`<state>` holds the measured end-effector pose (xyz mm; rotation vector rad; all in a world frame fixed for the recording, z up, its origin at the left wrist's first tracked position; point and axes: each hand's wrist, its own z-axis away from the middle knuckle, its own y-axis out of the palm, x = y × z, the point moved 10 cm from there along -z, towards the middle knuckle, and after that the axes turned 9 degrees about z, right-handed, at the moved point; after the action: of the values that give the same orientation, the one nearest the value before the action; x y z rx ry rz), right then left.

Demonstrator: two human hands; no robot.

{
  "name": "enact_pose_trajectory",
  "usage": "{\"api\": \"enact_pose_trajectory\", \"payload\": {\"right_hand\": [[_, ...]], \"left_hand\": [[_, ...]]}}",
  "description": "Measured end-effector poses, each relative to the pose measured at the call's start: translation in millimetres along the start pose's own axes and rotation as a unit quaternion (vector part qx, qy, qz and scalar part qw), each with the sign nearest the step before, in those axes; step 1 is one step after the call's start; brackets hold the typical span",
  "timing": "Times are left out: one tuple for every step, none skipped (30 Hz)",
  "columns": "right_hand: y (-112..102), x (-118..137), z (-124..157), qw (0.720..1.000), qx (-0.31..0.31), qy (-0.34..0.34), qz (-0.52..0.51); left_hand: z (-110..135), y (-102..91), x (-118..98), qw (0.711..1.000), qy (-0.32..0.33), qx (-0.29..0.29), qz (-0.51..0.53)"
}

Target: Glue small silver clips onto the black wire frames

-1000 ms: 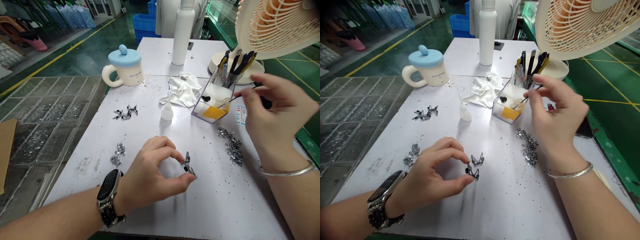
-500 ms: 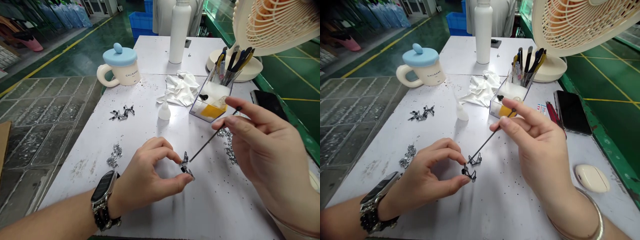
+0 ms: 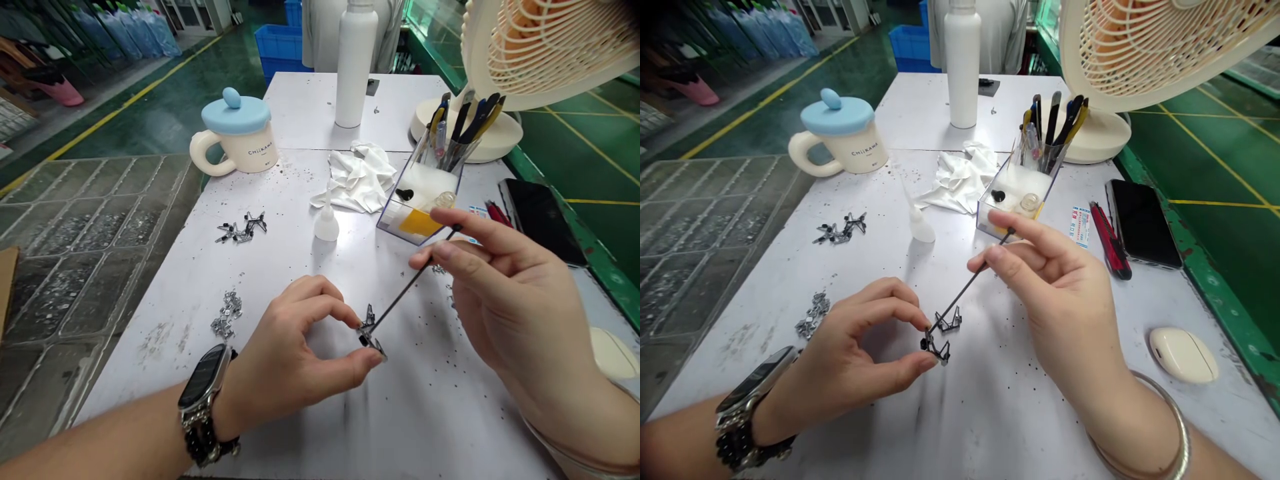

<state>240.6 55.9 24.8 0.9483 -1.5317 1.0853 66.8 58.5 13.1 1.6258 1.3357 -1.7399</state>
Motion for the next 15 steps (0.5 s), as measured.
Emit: {"api": "enact_pose_trajectory", "payload": {"right_hand": [[-5, 4, -1, 1.000, -0.023, -0.011, -0.012], [-12, 10, -3, 0.998, -0.054, -0.031, -0.023], [-22, 16, -5, 0.993, -0.092, -0.059, -0.032], [-34, 23, -8, 0.986, -0.134, -0.092, -0.031], [-47, 30, -10, 0.975, -0.178, -0.132, -0.023], [-62, 37, -11, 0.958, -0.225, -0.179, -0.012], [-76, 45, -11, 0.936, -0.267, -0.230, 0.003], [-88, 52, -11, 0.910, -0.303, -0.284, 0.018], [-97, 57, -9, 0.882, -0.328, -0.338, 0.027], [-103, 61, -8, 0.859, -0.339, -0.381, 0.039], [-106, 64, -8, 0.840, -0.346, -0.414, 0.051], [-106, 66, -7, 0.827, -0.349, -0.437, 0.064], [-105, 67, -6, 0.817, -0.357, -0.445, 0.080], [-100, 68, -8, 0.818, -0.355, -0.437, 0.116], [-90, 69, -13, 0.826, -0.339, -0.413, 0.179]], "left_hand": [[0, -0.1, 0, 1.000, 0.000, -0.002, 0.000], [0, -0.4, 0, 1.000, 0.003, -0.005, 0.002], [0, 0.0, 0, 1.000, 0.005, -0.005, 0.003], [0, 0.4, -1, 1.000, 0.006, -0.003, 0.003], [0, 0.7, -1, 1.000, 0.008, -0.002, 0.003], [0, 1.2, -1, 1.000, 0.008, 0.001, 0.003], [1, 1.9, 0, 1.000, 0.006, 0.005, 0.002], [1, 2.2, -1, 1.000, 0.008, 0.008, 0.002], [2, 2.1, -1, 1.000, 0.013, 0.008, 0.002], [3, 2.3, -2, 1.000, 0.019, 0.009, 0.003], [4, 2.6, -3, 1.000, 0.026, 0.011, 0.004], [5, 3.0, -4, 0.999, 0.034, 0.012, 0.005], [5, 3.4, -5, 0.999, 0.041, 0.014, 0.005], [6, 4.2, -5, 0.999, 0.044, 0.018, 0.004], [6, 5.1, -6, 0.999, 0.045, 0.022, 0.003]]}}
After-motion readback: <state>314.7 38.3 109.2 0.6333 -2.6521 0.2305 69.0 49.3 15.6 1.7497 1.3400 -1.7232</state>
